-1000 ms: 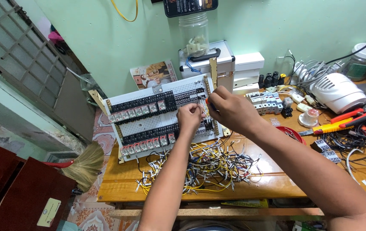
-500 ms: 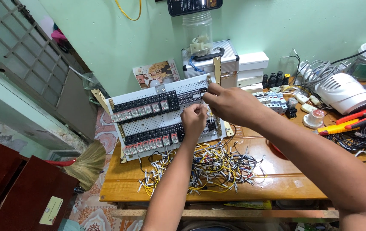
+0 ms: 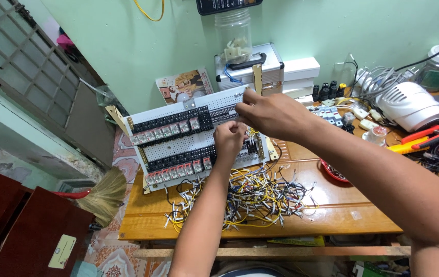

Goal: The person uses a screwdriver to connect multiple small wires to terminals on an open electrical distribution board. They repeatedly pick up wires from a pile on the table, insert them into terminal blocks, and tighten the screws to secure the connections.

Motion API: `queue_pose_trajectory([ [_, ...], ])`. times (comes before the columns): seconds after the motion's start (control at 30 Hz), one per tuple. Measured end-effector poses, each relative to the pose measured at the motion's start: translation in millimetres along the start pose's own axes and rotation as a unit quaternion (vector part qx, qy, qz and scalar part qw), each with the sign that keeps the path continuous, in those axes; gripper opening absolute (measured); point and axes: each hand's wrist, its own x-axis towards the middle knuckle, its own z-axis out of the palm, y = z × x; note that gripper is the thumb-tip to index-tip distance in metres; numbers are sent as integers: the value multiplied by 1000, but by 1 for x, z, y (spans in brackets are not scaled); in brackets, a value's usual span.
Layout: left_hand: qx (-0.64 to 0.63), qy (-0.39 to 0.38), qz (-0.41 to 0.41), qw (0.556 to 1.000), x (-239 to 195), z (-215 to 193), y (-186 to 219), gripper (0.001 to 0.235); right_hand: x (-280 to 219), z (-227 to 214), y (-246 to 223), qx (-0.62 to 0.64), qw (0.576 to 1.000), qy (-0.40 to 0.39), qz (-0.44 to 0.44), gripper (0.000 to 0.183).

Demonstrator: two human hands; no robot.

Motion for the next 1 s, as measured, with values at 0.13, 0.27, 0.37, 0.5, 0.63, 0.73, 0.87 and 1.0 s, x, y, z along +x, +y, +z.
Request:
queue_pose_trajectory([
  [0.13, 4, 15, 22, 1000, 11, 10, -15, 23, 6, 4, -3, 6, 1000, 7, -15, 20],
  [0.27, 24, 13, 23, 999, 9, 9, -17, 26, 15, 15, 3, 12, 999, 8, -44, 24],
  [0.37, 3, 10, 37, 999, 1, 4, -9, 25, 10, 3, 1, -13, 999, 11, -34, 22],
  [0.5, 3, 9, 38, 999, 5, 5, -15, 24, 14, 1, 3, -14, 999, 20, -35, 22],
  [0.63, 21, 14, 37, 999, 3, 7, -15, 29, 12, 12, 6, -43, 997, 27, -62, 21],
  [0.73, 7, 24, 53, 998, 7, 9, -20, 28, 9, 13, 4, -14, 999, 13, -30, 19],
  [0.87, 39, 33, 65, 997, 13, 10, -31, 21, 8, 13, -1, -19, 998, 21, -48, 22],
  [1.0, 20, 25, 56, 998, 19, 17, -40, 26, 12, 14, 2, -3, 998, 33, -60, 30],
])
